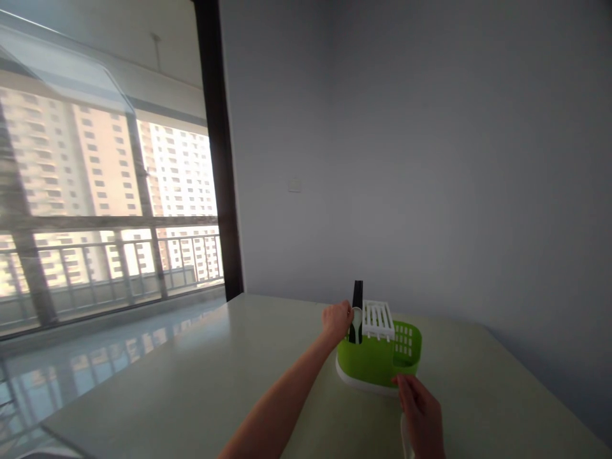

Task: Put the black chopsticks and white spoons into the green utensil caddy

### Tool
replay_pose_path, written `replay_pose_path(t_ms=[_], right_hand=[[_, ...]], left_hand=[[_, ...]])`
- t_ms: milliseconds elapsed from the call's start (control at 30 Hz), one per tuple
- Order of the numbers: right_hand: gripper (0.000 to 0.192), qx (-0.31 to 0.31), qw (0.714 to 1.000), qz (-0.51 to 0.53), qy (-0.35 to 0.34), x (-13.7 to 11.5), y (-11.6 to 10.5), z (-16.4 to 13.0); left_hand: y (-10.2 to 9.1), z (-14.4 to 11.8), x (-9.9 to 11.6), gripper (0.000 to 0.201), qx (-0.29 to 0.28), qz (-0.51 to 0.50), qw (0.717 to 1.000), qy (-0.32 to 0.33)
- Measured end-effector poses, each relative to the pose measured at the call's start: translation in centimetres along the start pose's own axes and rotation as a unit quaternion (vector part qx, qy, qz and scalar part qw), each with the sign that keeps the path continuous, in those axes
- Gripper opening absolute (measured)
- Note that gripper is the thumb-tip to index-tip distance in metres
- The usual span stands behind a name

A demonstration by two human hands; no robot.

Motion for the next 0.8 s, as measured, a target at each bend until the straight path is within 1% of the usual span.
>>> replay_pose_path(t_ms=[233, 367, 467, 533, 567, 600, 667, 733, 800], right_hand=[[0.041, -0.011, 1.0, 0.006, 0.029, 1.0, -0.1, 0.3], [0.038, -0.003, 0.999, 0.017, 0.03, 1.0, -0.4, 0.4], [0.035, 0.006, 0.999, 0.033, 0.03, 0.7, -0.7, 0.6], [0.034, 0.016, 0.999, 0.042, 0.029, 0.3, -1.0, 0.7], [0.034, 0.027, 0.998, 0.048, 0.031, 0.1, -1.2, 0.8], [0.033, 0.038, 0.997, 0.055, 0.034, -0.1, -1.5, 0.9], [0.032, 0.063, 0.995, 0.07, 0.041, -0.6, -2.0, 1.1], [0.03, 0.084, 0.992, 0.078, 0.043, -0.9, -2.4, 1.2], [0.029, 0.094, 0.991, 0.079, 0.044, -1.2, -2.6, 1.3]], left_hand=[[-0.3, -0.5, -0.3, 0.024, 0.011, -0.023, 1.0, -0.013], [-1.5, -1.2, -0.6, 0.027, 0.027, -0.044, 0.999, -0.005], [-3.0, -2.7, -0.5, 0.026, 0.067, -0.081, 0.994, 0.004], [-3.6, -4.6, 0.0, 0.022, 0.101, -0.138, 0.985, 0.027], [-3.6, -5.7, 0.4, 0.02, 0.108, -0.173, 0.978, 0.043], [-3.2, -7.0, 0.8, 0.018, 0.102, -0.205, 0.972, 0.058], [-1.4, -9.4, 1.8, 0.019, 0.052, -0.245, 0.965, 0.08], [1.5, -11.6, 2.9, 0.02, -0.027, -0.253, 0.963, 0.087], [4.7, -13.1, 3.9, 0.02, -0.103, -0.244, 0.961, 0.085]])
Point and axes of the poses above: each hand's wrist, its own z-axis towards the middle knuckle, its own y-axis out of the palm, x = y × z, the point moved 5 cm from there along z, towards the middle knuckle, and after that the axes turned 2 degrees about -y, right-handed, at the moved point
